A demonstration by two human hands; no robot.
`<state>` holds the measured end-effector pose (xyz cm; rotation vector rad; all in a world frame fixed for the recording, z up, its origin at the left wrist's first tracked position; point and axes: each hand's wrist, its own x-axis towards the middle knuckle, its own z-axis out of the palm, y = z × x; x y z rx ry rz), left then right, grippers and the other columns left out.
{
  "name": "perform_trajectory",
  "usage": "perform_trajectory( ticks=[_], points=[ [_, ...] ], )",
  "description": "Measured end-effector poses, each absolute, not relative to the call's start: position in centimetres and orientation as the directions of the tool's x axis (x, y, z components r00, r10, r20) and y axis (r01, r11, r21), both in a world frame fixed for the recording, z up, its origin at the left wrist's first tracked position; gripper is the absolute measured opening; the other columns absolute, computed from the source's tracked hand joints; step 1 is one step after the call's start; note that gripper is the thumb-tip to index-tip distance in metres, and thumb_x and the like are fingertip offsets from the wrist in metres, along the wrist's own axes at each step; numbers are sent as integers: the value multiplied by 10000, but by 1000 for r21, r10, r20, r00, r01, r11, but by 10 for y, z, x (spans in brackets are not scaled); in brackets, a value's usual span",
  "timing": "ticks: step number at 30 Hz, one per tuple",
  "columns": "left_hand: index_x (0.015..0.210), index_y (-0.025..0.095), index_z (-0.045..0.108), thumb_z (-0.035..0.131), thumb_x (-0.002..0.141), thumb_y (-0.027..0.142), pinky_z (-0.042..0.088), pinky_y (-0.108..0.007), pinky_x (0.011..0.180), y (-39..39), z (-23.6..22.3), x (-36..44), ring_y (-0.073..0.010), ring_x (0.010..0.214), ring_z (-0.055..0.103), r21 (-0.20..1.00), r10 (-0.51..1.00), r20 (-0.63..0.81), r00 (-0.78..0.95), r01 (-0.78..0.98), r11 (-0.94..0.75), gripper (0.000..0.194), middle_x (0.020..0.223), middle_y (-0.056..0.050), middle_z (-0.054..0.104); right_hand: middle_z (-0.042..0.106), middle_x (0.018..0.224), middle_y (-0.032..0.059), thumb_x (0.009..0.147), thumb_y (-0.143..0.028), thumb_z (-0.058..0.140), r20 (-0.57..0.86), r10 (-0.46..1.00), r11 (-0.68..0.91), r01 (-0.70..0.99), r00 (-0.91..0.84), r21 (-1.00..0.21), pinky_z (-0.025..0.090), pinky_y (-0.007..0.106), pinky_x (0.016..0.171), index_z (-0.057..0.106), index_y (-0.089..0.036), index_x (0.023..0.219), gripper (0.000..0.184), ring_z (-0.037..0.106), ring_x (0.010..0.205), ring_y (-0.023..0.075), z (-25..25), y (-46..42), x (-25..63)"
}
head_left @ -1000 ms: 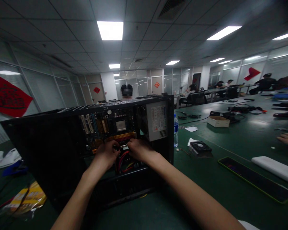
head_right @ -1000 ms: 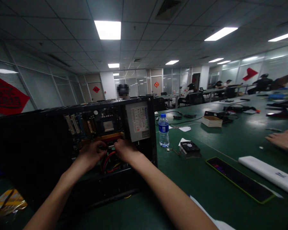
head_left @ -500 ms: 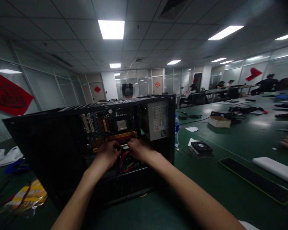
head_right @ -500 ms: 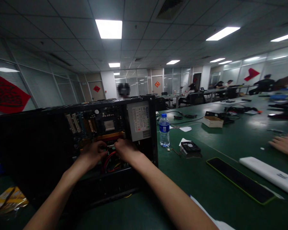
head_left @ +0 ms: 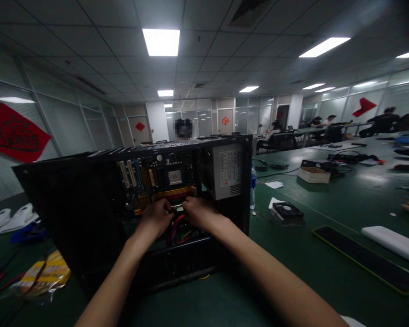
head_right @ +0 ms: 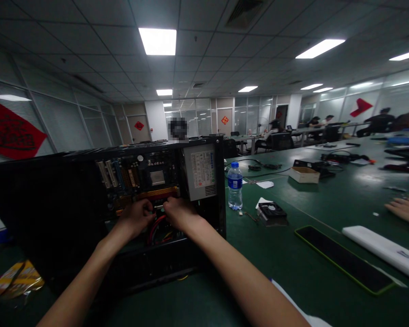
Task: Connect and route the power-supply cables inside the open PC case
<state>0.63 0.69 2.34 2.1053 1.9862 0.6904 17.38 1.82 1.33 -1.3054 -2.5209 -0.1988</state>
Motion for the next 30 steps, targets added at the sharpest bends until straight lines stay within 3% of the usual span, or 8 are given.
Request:
perform_trajectory(
  ticks=[5,11,18,23,30],
  points=[
    [846,181,599,617,768,190,360,-222,562,6,24,6,-150,640,639,448,968,252,12,885,-128,80,698,-18,695,603,1104,103,889,-149,501,351,753,600,800,-557,-18,472,284,713,616,-146,1030,182,630,889,195,17,16,170],
    [834,172,604,625,742,183,396,-211,557,5,26,2,-145,637,641,564,966,256,29,807,-174,96,667,-4,678,564,1107,92,900,-188,530,408,728,620,783,-551,-49,449,278,716,566,-152,1035,145,599,886,175,16,20,167],
    [810,173,611,616,738,158,385,-197,560,1,30,3,-133,646,634,549,975,220,41,821,-158,73,687,-3,683,568,1095,88,856,-175,587,447,698,658,748,-560,-89,435,277,746,559,-147,967,117,577,950,181,6,35,166],
    [810,166,600,621,753,164,401,-201,583,-1,31,3,-139,666,642,554,974,218,55,815,-170,61,691,-13,681,563,1131,110,895,-213,541,383,690,651,758,-614,42,463,285,701,555,-122,1054,184,624,889,191,12,32,162],
    [820,161,607,615,759,162,404,-205,590,4,27,-2,-138,680,649,551,970,228,81,811,-197,61,714,-24,694,577,1130,142,934,-252,477,332,701,607,773,-631,186,499,315,750,556,-107,1092,228,636,974,234,14,32,157]
  ],
)
